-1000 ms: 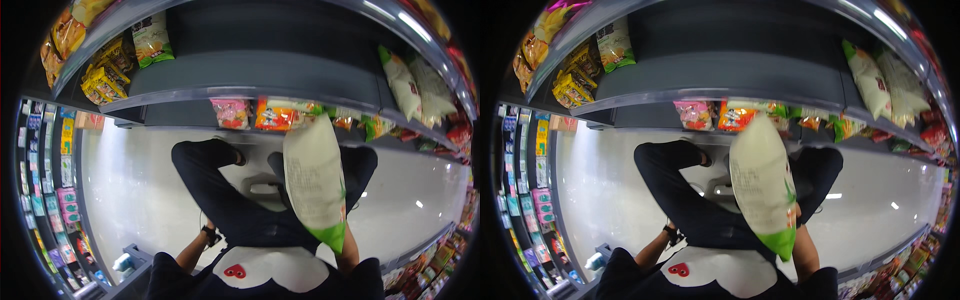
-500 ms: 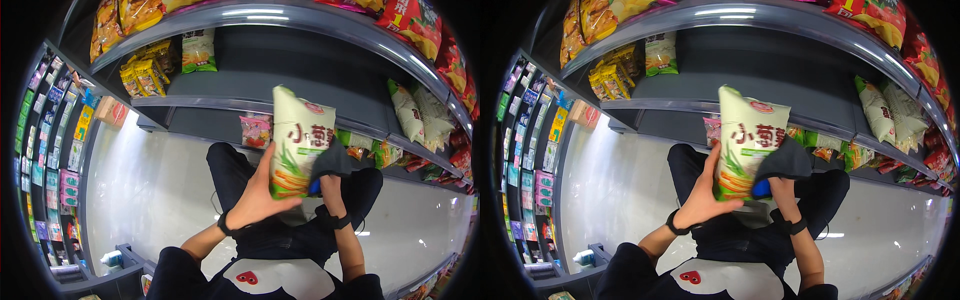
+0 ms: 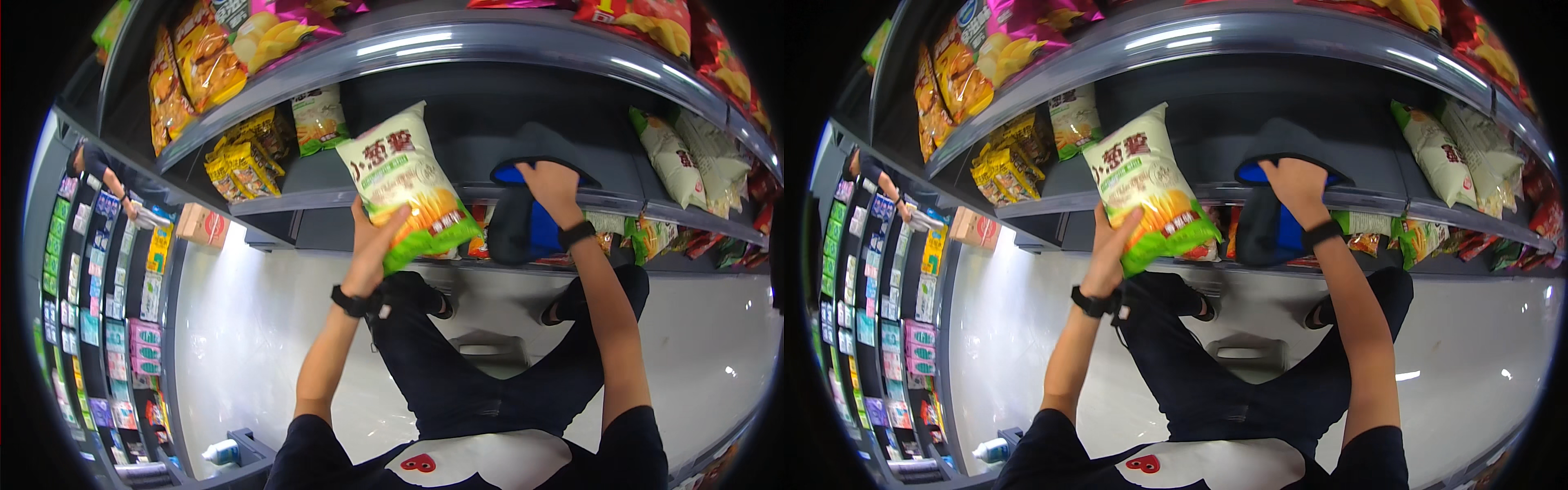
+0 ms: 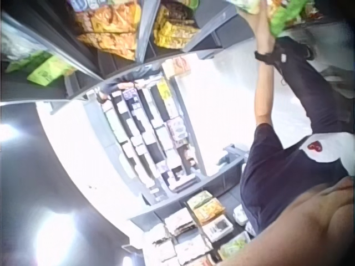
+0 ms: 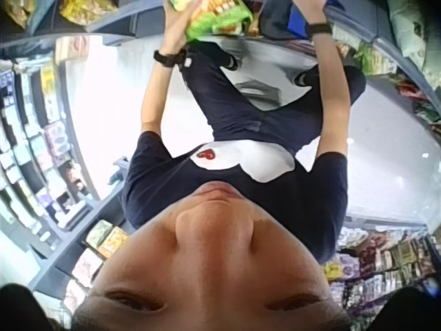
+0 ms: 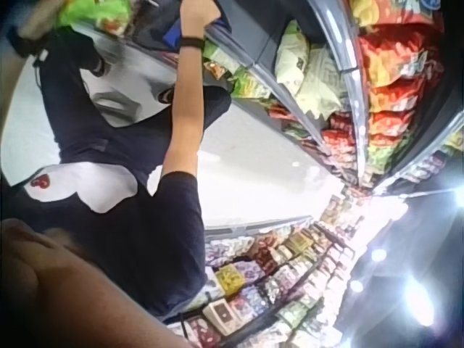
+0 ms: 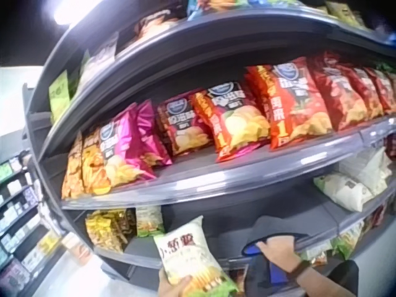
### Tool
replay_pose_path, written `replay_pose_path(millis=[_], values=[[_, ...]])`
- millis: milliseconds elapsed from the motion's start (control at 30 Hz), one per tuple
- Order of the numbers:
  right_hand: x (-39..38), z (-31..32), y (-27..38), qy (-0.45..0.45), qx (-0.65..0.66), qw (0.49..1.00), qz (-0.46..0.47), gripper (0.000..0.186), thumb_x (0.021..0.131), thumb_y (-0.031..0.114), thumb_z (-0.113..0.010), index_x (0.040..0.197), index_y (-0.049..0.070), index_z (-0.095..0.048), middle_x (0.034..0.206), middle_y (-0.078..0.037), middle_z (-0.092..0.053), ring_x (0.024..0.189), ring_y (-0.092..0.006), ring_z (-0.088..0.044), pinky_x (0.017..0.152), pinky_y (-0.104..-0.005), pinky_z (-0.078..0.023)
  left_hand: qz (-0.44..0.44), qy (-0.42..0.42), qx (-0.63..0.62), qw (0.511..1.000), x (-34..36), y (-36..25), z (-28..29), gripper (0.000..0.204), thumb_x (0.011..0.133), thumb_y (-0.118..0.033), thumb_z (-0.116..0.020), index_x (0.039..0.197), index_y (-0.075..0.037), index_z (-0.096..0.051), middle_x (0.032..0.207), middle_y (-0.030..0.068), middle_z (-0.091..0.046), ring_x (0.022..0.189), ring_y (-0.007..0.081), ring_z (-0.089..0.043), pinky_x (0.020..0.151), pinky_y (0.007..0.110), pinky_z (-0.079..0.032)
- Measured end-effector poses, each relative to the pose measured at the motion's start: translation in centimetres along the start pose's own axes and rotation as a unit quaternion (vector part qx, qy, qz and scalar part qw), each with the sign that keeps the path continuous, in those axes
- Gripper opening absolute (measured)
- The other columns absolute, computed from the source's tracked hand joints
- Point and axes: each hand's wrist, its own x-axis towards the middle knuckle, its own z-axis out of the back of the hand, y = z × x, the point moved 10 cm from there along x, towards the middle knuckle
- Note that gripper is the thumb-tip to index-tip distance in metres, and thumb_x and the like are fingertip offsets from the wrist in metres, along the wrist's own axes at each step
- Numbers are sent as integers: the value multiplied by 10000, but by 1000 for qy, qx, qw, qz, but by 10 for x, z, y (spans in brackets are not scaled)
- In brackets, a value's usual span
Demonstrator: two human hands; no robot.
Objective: Wiping supermarket shelves and snack packages with a blue cloth while restocking.
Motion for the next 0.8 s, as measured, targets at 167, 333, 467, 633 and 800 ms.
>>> replay_pose_path(millis=[167,333,467,633,800], values=[[-17,-83,-1,292,54,948,-115,426,830,438,-568,715,57,-719,752,-121,-678,741,-280,-631,691,-436,-432,-53,39,94,993,84,-23,-23,695,795,-213,-767,1296,37,-355,1195,146,-562,1075,204,-570,904,311,-479],[-25,-88,-4,302,69,941,-137,428,856,432,-511,859,66,-733,957,-148,-678,946,-330,-596,876,-525,-367,-191,44,179,964,177,-56,-42,762,675,-297,-854,1198,55,-427,1123,161,-614,973,219,-616,874,309,-490],[-28,-92,1,392,59,903,-166,419,852,403,-497,952,59,-713,1020,-162,-666,1016,-341,-574,914,-554,-340,-295,-63,398,867,228,-64,-43,840,664,-303,-859,1246,52,-366,1178,185,-581,1053,260,-585,912,318,-464],[-16,-71,0,204,44,967,-148,351,827,372,-550,1029,116,-679,1052,-161,-645,975,-352,-587,893,-525,-382,-232,92,277,928,261,-25,-66,987,738,-303,-808,1403,19,-152,1327,180,-445,1212,240,-465,1017,326,-381],[-22,-79,-6,271,17,950,-154,359,838,369,-536,1024,97,-678,1020,-146,-657,973,-341,-584,879,-500,-387,-131,192,233,944,273,6,-78,1021,777,-387,-763,1446,9,-102,1416,185,-345,1325,259,-336,1094,357,-281]])
